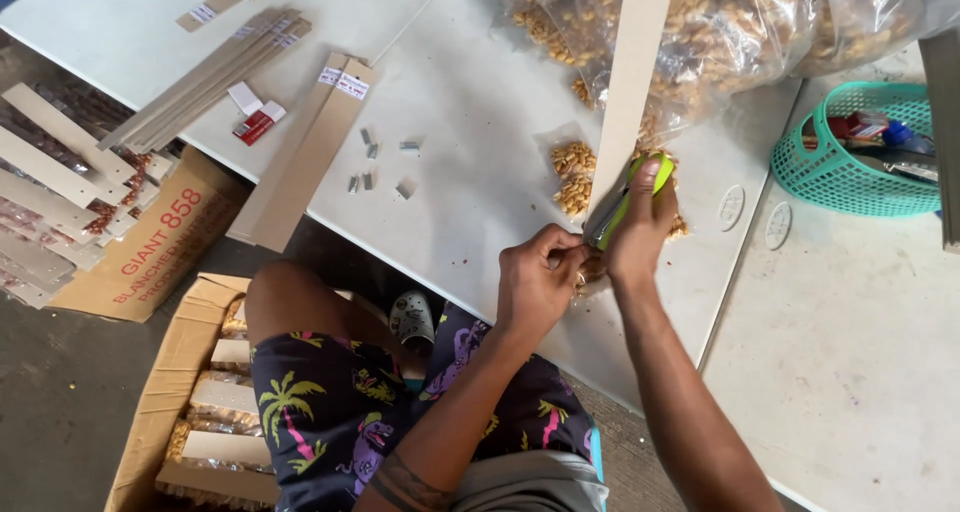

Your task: Stapling small plastic bags of nuts onto a cardboard display strip for retail sale.

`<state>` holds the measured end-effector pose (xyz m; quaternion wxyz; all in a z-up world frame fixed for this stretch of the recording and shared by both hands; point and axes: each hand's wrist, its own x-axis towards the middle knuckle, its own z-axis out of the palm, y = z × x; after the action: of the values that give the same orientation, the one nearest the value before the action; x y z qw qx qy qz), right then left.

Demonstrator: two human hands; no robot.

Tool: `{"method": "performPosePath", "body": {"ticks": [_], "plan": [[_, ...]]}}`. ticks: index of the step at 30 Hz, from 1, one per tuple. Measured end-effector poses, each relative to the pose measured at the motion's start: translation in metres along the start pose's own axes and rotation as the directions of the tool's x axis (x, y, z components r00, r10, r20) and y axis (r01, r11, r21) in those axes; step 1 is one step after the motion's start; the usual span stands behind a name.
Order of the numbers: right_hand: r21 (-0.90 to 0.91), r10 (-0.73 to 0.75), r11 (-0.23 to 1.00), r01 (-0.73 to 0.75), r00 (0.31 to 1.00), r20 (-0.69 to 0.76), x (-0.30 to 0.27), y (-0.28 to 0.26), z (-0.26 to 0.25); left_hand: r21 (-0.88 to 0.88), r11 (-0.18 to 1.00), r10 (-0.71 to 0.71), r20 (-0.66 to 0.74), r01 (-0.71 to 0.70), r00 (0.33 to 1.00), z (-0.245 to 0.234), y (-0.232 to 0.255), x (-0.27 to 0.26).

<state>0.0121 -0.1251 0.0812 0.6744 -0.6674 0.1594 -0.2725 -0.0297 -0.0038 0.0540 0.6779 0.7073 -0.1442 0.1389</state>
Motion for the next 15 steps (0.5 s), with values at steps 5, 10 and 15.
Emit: {"method": "performPosePath", "body": {"ticks": [5, 10, 15], "plan": [[0.100, 0.082, 0.988, -0.116, 0.952, 0.295, 0.029, 0.027, -0.050, -0.262, 0.919, -0.264, 0.148, 0.295, 0.953, -0.005, -0.027, 0.010], [-0.073, 0.065, 0.997, -0.039, 0.915, 0.397, 0.054, 0.072, -0.091, 0.316, 0.915, 0.201, 0.178, -0.249, 0.963, 0.007, -0.083, 0.083], [-0.090, -0.017, 0.995, 0.050, 0.942, 0.334, 0.056, 0.069, -0.085, 0.673, 0.700, -0.069, 0.396, -0.238, 0.915, 0.030, -0.102, 0.147]]}}
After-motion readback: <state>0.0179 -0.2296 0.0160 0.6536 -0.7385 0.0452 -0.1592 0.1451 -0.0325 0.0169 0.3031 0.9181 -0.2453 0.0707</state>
